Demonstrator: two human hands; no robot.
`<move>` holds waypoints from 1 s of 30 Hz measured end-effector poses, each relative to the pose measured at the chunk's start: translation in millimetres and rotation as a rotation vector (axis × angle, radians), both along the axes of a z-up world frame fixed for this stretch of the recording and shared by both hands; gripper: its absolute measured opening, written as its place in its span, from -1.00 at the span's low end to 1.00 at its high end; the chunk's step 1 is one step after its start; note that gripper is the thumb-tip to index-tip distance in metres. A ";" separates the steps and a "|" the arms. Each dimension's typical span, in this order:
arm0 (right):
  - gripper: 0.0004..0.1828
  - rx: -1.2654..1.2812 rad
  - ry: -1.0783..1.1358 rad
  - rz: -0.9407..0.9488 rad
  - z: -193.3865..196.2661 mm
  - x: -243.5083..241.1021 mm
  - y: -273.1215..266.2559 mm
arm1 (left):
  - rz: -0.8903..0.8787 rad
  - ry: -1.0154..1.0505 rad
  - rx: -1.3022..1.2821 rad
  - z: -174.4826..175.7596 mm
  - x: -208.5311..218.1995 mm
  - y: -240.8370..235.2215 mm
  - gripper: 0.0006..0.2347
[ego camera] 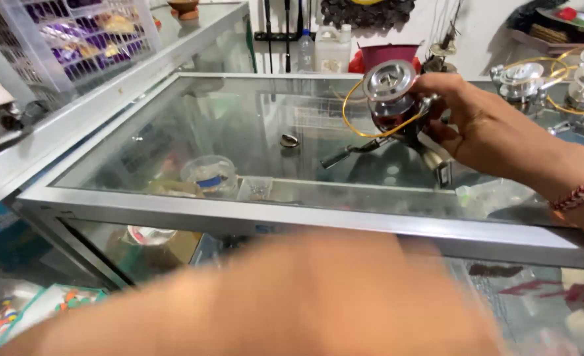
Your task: The person assembles a spinning fishing reel by hand. They attach the handle, insert a small gear into the internal mechanism, and then mount the spool. Finally, they rotate the handle to test the reel's operation.
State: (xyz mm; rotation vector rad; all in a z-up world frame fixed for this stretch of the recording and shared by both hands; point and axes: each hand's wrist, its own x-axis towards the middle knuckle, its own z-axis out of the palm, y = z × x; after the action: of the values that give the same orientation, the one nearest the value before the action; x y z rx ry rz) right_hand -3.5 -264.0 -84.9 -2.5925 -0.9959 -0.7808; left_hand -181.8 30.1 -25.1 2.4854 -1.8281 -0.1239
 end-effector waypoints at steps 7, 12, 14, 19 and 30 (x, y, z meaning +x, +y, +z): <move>-0.36 0.122 0.094 -0.285 30.3 -42.8 17.9 | -0.102 -0.609 -0.654 -0.4 199.3 52.4 -0.83; -0.71 0.067 -0.312 -0.028 65.5 -83.5 77.9 | 0.247 -0.755 -0.333 -1.1 314.0 55.6 -0.87; -0.70 -0.124 -0.155 0.078 74.8 -81.1 117.8 | 0.243 -0.798 -0.302 -10.6 333.7 50.3 -0.86; -0.62 -0.476 0.379 0.048 79.1 -36.8 192.2 | 0.296 -0.553 -0.379 -32.4 330.6 64.8 -0.86; -0.88 -0.926 -0.096 -0.001 25.1 23.8 205.2 | 0.443 -0.324 -0.402 -33.5 323.6 64.4 -0.73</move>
State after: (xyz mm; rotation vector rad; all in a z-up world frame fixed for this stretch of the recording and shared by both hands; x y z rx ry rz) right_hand 20.2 -58.8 -59.8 -3.3074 -1.6947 -0.5048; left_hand 141.8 94.6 -58.6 2.6277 -1.1695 0.6294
